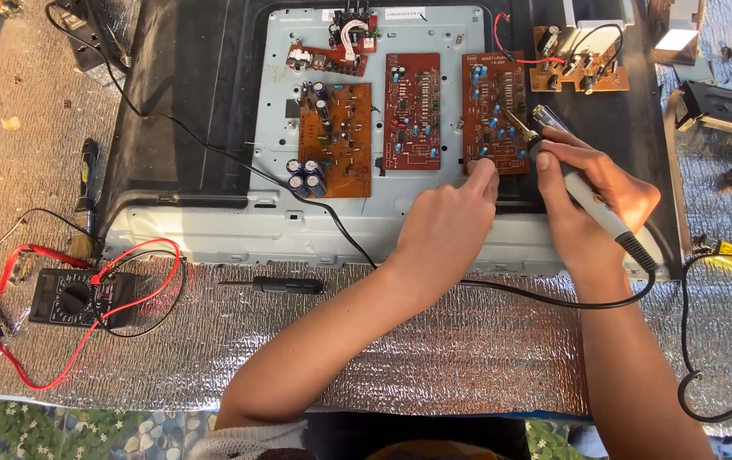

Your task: Soldering electronic components on circuit boards inside a television chassis.

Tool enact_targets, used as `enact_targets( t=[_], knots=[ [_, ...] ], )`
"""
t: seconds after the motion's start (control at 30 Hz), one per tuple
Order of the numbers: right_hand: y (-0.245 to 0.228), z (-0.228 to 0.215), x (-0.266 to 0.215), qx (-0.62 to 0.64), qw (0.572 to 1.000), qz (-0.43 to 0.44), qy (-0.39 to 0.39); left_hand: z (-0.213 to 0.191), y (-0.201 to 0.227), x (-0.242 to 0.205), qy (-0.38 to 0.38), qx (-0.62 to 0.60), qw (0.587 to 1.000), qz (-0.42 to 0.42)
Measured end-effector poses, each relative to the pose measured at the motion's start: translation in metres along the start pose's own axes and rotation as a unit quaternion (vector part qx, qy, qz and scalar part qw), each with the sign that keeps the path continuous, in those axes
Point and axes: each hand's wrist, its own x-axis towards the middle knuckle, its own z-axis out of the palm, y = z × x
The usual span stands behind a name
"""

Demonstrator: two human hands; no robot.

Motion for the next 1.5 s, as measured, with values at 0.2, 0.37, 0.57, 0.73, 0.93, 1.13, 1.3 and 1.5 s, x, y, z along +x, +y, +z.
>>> enact_targets(
  t=[0.2,0.37,0.57,0.73,0.93,1.13,1.3,1.5],
  knots=[
    [0.000,-0.002,-0.002,0.006,1.000,0.006,0.005,0.001,0.001,0.000,0.007,0.004,1.000,-0.003],
    [-0.001,-0.002,-0.003,0.024,1.000,-0.010,0.009,0.004,0.003,0.000,0.022,0.027,0.999,-0.009],
    [-0.003,-0.001,-0.003,0.026,1.000,-0.012,0.008,0.002,0.002,0.000,0.012,0.004,1.000,-0.007],
    [-0.003,0.000,-0.003,0.034,0.999,-0.015,0.007,0.004,0.002,0.001,0.012,0.009,1.000,-0.007],
    [0.000,0.000,-0.004,0.023,1.000,-0.017,0.009,0.004,0.002,0.000,0.021,0.004,1.000,-0.010],
    [0.001,0.001,-0.004,0.036,0.999,-0.017,0.010,0.003,0.002,0.000,0.010,-0.004,1.000,-0.006],
    [-0.003,0.002,-0.001,0.018,0.999,-0.033,0.007,0.004,0.003,0.001,0.010,-0.004,1.000,-0.011],
    [-0.010,0.004,0.002,-0.041,0.997,-0.058,0.003,0.003,0.004,0.001,0.013,0.003,1.000,-0.014]
  ],
)
